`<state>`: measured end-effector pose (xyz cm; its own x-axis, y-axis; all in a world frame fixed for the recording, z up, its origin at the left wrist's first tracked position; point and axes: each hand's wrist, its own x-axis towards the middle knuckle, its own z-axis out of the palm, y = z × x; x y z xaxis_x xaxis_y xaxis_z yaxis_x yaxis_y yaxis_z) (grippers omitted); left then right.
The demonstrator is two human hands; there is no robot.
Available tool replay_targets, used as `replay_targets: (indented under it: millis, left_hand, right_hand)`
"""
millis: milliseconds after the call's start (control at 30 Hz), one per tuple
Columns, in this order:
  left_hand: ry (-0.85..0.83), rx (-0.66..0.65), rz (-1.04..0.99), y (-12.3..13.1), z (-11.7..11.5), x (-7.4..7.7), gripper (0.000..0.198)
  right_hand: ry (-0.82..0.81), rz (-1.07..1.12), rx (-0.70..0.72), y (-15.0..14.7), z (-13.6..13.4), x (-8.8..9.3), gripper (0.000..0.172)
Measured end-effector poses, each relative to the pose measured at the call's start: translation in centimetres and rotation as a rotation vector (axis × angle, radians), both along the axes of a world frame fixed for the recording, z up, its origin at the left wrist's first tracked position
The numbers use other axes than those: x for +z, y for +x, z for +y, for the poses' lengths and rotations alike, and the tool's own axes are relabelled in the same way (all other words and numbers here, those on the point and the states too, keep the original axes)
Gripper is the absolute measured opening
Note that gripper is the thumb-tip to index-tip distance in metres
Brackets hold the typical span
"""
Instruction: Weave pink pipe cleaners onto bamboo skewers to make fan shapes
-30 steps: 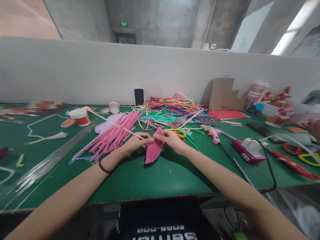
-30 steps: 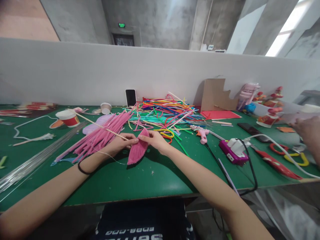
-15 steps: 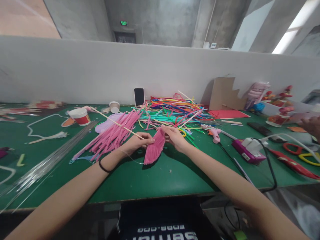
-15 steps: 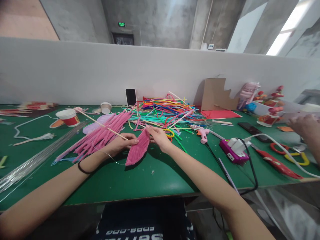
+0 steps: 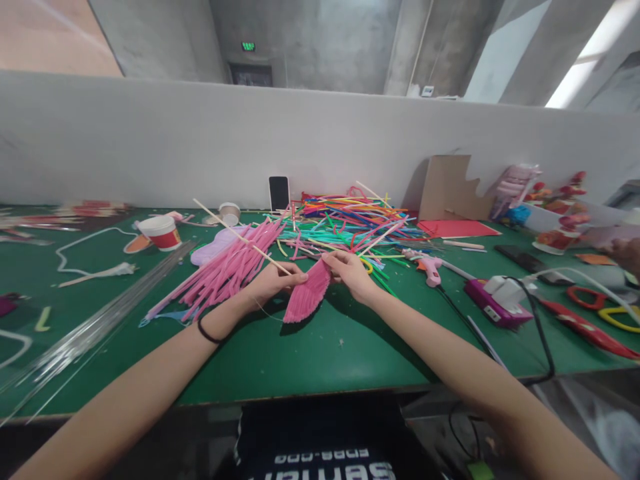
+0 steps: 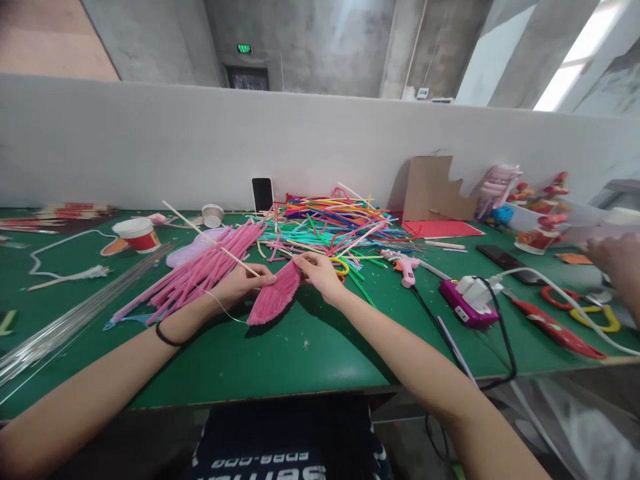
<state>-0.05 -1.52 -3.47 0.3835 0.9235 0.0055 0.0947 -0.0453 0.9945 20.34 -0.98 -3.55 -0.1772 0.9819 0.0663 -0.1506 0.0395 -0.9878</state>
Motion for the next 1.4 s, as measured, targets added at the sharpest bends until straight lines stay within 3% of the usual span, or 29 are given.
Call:
replay_targets:
  millis: [267,500,833,1200,1400]
  left_hand:
    - [-0.038,0.058,-0.118,0.0,0.5,-0.1,0.048]
    - [-0.018,-0.022,-0.002,-0.2,0.0,0.2,0.038]
    - [-0.077,-0.127,0.022,-0.1,-0.3,0.0,0.041]
    - [-0.107,-0.071,-0.174,0.0,-0.5,1.0,0.033]
    - [-0.09,-0.126,-0.163,0.0,-0.8,1.2,0.032]
  right_hand:
    - [-0.039,-0.088,0.171,0.0,0.0,-0.7,0.036]
    - [0.065,-0.001,0.099,0.0,0.2,-0.8,0.037]
    - [0.048,0.042,0.194,-0.9,-0.3,-1.1,0.04]
    - [-0.129,0.05,0.281,-1.2,-0.6,-1.1,0.051]
    - [-0.059,-0.054,0.327,-1.3,-1.3,-0.6,0.046]
